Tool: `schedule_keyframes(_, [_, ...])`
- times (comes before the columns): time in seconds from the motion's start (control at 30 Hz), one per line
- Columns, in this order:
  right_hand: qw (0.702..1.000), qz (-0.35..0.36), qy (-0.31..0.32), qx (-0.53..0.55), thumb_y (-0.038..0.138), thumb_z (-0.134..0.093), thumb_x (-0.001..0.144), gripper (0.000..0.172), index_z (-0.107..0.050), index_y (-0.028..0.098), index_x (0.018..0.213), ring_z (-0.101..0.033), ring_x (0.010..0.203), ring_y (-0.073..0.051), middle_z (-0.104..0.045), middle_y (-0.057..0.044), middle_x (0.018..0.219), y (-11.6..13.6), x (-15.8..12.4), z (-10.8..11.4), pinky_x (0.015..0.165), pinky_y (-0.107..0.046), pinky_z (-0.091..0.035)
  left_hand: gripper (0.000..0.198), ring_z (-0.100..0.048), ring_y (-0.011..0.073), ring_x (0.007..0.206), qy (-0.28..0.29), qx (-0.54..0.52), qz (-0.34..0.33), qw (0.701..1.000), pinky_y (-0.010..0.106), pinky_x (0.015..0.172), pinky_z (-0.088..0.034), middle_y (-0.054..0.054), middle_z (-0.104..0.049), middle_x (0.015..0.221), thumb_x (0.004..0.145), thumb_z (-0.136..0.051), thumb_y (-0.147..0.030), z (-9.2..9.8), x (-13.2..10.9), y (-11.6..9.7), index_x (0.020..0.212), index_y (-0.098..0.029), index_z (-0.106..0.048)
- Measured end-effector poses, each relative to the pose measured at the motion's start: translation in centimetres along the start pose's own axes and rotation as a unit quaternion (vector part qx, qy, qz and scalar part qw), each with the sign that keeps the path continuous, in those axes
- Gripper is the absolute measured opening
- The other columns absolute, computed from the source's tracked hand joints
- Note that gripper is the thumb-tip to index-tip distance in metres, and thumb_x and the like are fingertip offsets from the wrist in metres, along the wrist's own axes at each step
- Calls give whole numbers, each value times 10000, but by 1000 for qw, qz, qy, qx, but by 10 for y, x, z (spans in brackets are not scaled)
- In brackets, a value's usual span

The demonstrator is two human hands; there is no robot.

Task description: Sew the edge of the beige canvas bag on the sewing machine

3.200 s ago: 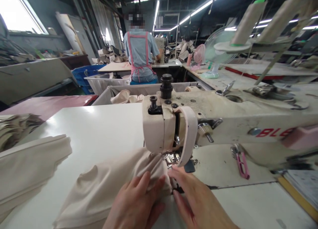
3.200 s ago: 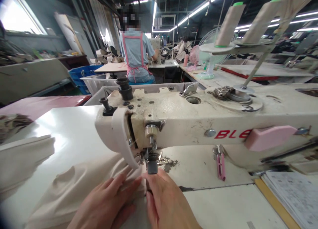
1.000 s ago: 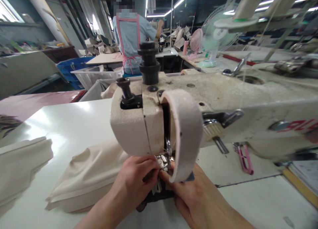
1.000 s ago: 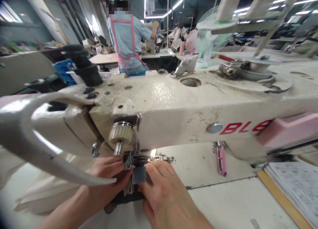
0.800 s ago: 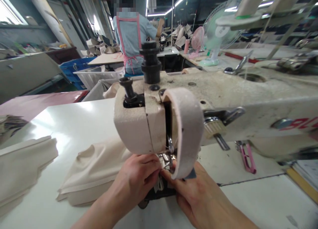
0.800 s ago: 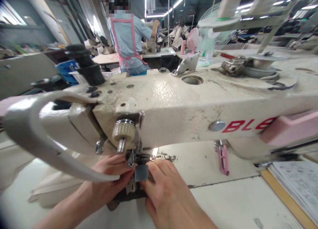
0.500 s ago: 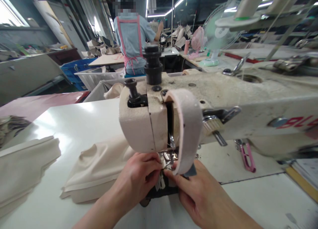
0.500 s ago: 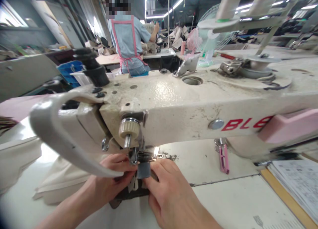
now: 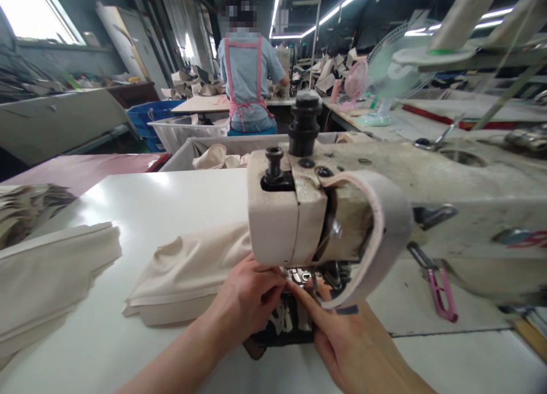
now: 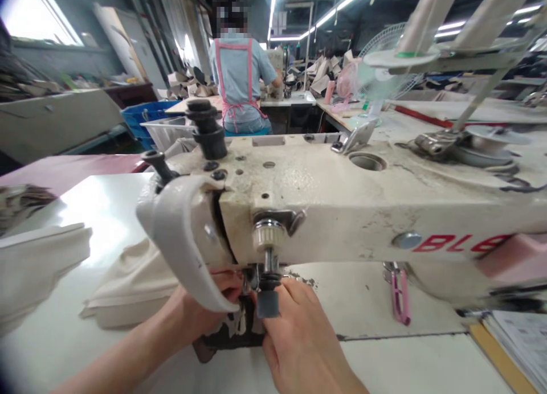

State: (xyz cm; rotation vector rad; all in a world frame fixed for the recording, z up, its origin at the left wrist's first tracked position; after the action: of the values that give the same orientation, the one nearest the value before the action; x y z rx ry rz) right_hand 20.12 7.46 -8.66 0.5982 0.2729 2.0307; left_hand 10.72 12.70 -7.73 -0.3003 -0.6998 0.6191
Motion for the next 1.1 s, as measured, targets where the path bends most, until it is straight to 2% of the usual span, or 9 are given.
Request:
schedule_keyframes(0.1, [1000,9,-2,9,2,-415,738,705,-424,181,1420,-503,1065,-297,-598,-85,1097,1,0,1,913,-466,-465,237,-581,144,641,2,-2,-10,1000,244,616,-457,11,-636,670,829,-506,-73,4,3,-3,619,-177,-539])
schedule_keyframes(0.27, [998,-13,-34,53,17,-388,815,522,-551,219,1268,-524,1071,-267,-582,-83,1145,-8,-6,10,896,-438,-474,170,-597,140,660,5,-25,-20,999,231,615,-451,9,-676,742,808,-527,-83,12,9,-10,692,-180,-604])
schedule_keyframes(0.4, [997,-33,-35,58,-2,-386,793,549,-544,224,1268,-515,1085,-271,-572,-89,1153,-14,-9,10,900,-457,-467,197,-598,142,659,-18,-42,-8,999,235,629,-453,22,-668,722,779,-510,-53,14,8,-7,651,-169,-605])
schedule_keyframes(0.6, [1000,2,-2,-6,23,-385,802,574,-511,207,1330,-512,1026,-317,-587,-111,1083,-2,-1,2,851,-514,-481,159,-592,140,625,-18,-58,7,998,239,625,-465,24,-676,715,751,-550,-62,11,6,-3,669,-170,-634])
schedule_keyframes(0.77, [999,0,-7,-44,21,-396,798,598,-499,215,1355,-536,1008,-320,-629,-98,1015,0,3,3,787,-469,-508,179,-645,170,739,-33,-73,27,996,237,655,-493,35,-705,772,700,-570,-34,15,6,1,741,-170,-679])
schedule_keyframes(0.97, [997,13,-2,-70,-5,-385,793,543,-585,211,1250,-586,927,-296,-662,-101,1041,4,9,10,696,-416,-522,175,-637,153,667,-45,-76,61,994,226,589,-475,41,-701,741,708,-554,-23,13,6,3,658,-155,-657])
schedule_keyframes(1.1, [997,17,-6,-71,-10,-385,783,542,-593,205,1235,-594,897,-289,-666,-85,973,3,11,11,682,-405,-514,176,-621,144,626,-39,-70,74,994,222,557,-460,35,-689,710,715,-557,-26,12,5,3,646,-158,-651])
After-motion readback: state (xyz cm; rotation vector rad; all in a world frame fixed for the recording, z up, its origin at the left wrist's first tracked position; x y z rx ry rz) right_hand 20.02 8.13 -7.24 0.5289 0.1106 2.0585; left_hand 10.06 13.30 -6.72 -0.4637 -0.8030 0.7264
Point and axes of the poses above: each hand's wrist, its own x-axis towards the middle knuckle, its own z-axis out of the back of the hand, y = z × x, the point moved 10 cm from there along x, towards the middle knuckle
